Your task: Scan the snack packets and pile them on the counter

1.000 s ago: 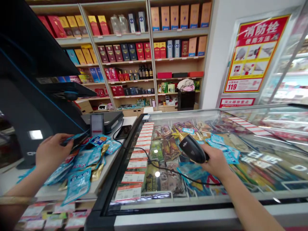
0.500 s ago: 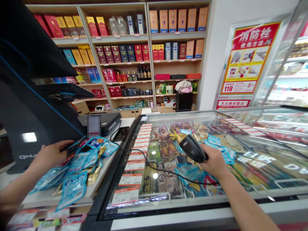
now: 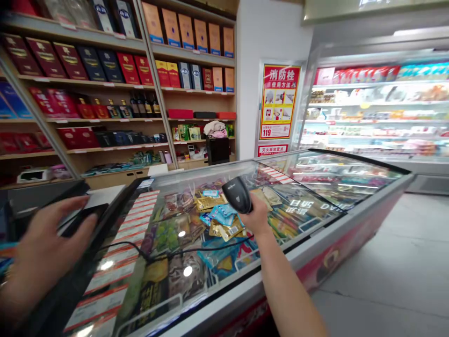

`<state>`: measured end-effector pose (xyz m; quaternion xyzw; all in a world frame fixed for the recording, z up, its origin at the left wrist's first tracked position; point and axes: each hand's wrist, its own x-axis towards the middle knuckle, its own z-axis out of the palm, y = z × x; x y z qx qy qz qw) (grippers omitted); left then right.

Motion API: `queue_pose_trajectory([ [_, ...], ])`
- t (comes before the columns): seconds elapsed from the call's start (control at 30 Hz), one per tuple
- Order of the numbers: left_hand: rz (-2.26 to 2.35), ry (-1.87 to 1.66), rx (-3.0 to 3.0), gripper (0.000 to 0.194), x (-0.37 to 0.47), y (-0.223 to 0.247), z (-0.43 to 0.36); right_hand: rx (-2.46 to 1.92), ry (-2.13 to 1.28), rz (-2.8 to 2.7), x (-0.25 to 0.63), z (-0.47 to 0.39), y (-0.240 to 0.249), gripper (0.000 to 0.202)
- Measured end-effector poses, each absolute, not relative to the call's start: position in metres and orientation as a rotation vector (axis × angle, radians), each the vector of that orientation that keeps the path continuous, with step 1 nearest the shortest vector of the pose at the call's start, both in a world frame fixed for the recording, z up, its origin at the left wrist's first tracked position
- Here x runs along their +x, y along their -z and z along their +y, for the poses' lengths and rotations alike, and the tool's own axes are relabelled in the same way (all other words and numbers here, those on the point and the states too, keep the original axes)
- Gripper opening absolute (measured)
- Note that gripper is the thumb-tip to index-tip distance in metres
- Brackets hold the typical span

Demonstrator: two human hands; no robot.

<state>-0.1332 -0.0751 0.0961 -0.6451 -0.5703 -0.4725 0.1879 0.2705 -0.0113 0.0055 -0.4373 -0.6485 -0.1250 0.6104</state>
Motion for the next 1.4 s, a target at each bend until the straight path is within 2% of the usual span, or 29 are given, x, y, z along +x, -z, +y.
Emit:
queue_pose_trajectory([
  [0.17,-1.658,1.522,-2.223,0.038,-0.027,-0.044,-0.023,-1.01,0.25,-1.474,0.276,-0.006,-0.007,0.018],
  [0.3,-2.212,1.646,-2.407,0.035,0.032,-0.014,0.005,-1.004,0.248,-1.483,0.28,-0.003,-0.009,0.015],
  [0.43,-2.53,1.62,-2.354,0.021,0.06,-0.005,0.026,-1.001,0.212,-1.536,0.278,-0.004,-0.011,0.019],
  [0.6,-2.663,1.674,-2.255,0.018,0.073,-0.007,0.032,-1.08,0.168,-1.596,0.272,-0.005,-0.009,0.022],
  [0.8,-2.926,1.861,-2.211,0.017,0.054,-0.019,0.011,-1.066,0.151,-1.648,0.268,-0.003,-0.009,0.027],
  [0.97,-2.965,2.177,-2.061,0.011,-0.002,-0.034,-0.012,-1.04,0.129,-1.712,0.255,-0.003,-0.019,0.02],
  [1.1,-2.816,2.61,-1.713,0.022,-0.053,-0.04,-0.023,-0.951,0.083,-1.852,0.233,0.004,-0.039,0.018],
  [1.27,-2.541,2.821,-1.475,0.025,-0.094,-0.039,-0.029,-0.888,-0.057,-2.138,0.2,0.018,-0.061,0.021],
  [1.4,-2.339,2.89,-1.339,0.027,-0.103,-0.031,-0.029,-0.929,-0.11,-2.323,0.181,0.022,-0.061,0.014],
])
